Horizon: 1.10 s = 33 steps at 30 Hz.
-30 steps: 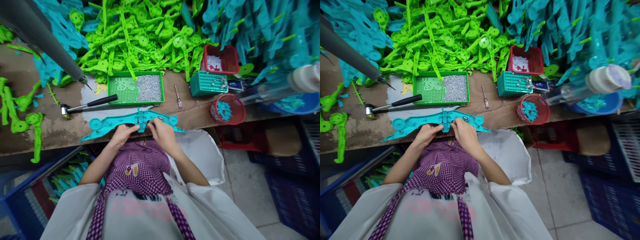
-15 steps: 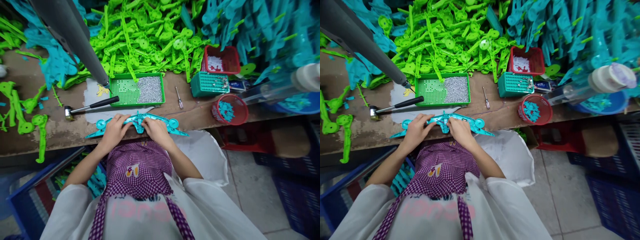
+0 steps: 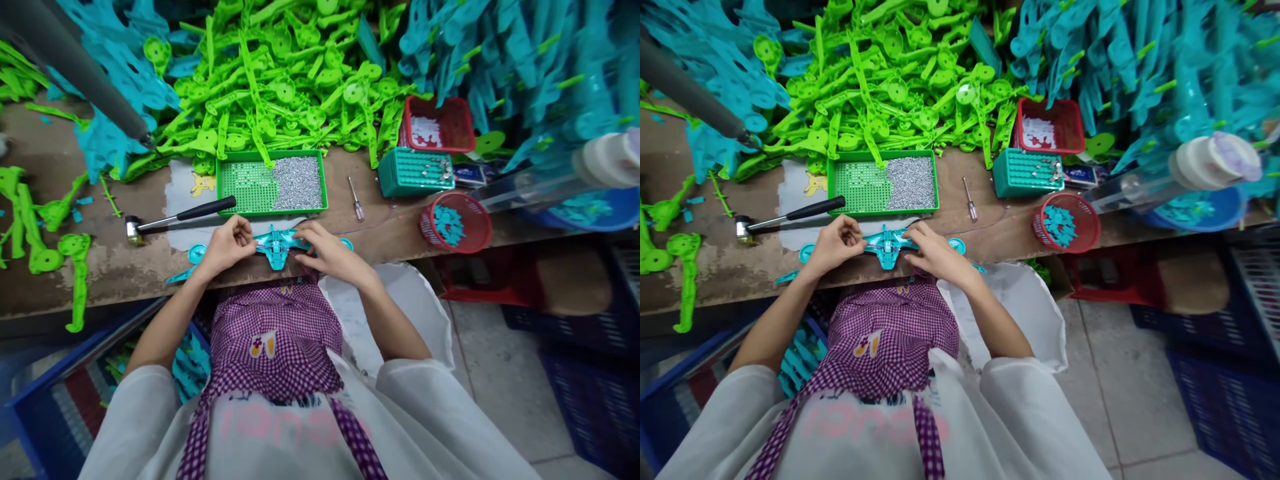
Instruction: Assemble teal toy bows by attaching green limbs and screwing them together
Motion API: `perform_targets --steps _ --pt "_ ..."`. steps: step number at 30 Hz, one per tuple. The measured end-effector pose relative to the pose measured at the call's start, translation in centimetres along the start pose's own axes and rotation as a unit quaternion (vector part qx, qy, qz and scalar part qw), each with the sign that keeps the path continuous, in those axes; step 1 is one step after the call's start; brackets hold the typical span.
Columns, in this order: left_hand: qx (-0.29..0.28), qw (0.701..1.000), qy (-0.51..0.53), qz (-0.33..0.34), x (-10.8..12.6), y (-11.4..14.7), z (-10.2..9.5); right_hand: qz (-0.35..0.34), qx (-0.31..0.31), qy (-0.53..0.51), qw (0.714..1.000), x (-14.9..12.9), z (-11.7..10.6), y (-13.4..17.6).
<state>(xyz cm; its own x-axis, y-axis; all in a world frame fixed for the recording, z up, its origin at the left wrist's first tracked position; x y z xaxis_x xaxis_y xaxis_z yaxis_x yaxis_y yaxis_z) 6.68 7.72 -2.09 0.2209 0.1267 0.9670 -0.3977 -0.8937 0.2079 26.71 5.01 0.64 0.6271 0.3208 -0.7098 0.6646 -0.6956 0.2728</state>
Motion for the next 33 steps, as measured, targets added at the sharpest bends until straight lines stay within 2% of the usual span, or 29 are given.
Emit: perform_targets --steps 2,7,14,18,21,24,26,29,33 --pt "0.001 1.0 -0.022 0.006 0.1 -0.2 0.1 0.014 0.032 0.019 0.999 0.2 0.2 0.5" --pt "-0.009 0.999 -0.047 0.012 0.3 -0.3 0.2 0.011 0.057 0.067 0.996 -0.3 1.5 0.1" --pt "-0.03 0.998 -0.052 -0.006 -0.5 -0.7 0.0 0.126 0.06 0.098 0.985 0.6 0.6 -1.9" --pt "-0.044 0.999 -0.025 0.001 0.2 -0.3 -0.5 0.077 0.043 0.065 0.994 0.7 0.3 -2.2" --pt "-0.047 0.993 -0.106 0.0 1.4 1.2 -0.9 0.065 0.052 0.041 0.996 1.0 0.0 -1.7" --pt "-0.027 0.969 -0.247 0.001 2.0 2.7 -1.2 0.074 0.066 0.074 0.992 0.7 -0.1 -1.1" --pt "-0.016 0.957 -0.288 0.003 1.7 3.1 -1.3 0.07 0.059 0.101 0.991 0.1 0.1 -0.8" --pt "-0.007 0.963 -0.268 0.002 0.3 2.9 -1.5 0.057 0.028 0.154 0.986 -0.9 0.7 -0.5" --pt "-0.013 0.985 -0.17 0.003 -0.9 2.3 -1.8 0.067 0.016 0.188 0.98 -1.0 0.8 -1.2"
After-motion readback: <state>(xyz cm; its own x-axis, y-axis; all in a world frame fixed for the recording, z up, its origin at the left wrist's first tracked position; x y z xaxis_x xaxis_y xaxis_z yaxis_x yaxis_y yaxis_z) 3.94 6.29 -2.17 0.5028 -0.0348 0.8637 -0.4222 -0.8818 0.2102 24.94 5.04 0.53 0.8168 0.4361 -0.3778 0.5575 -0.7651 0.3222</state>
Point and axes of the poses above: each hand's wrist, its own y-axis away from the middle knuckle, its own z-axis out of the palm, x = y × z, the point moved 8 cm from there along -y, towards the middle knuckle, and after that the axes turned 13 degrees about -x, right-handed, at the moved point
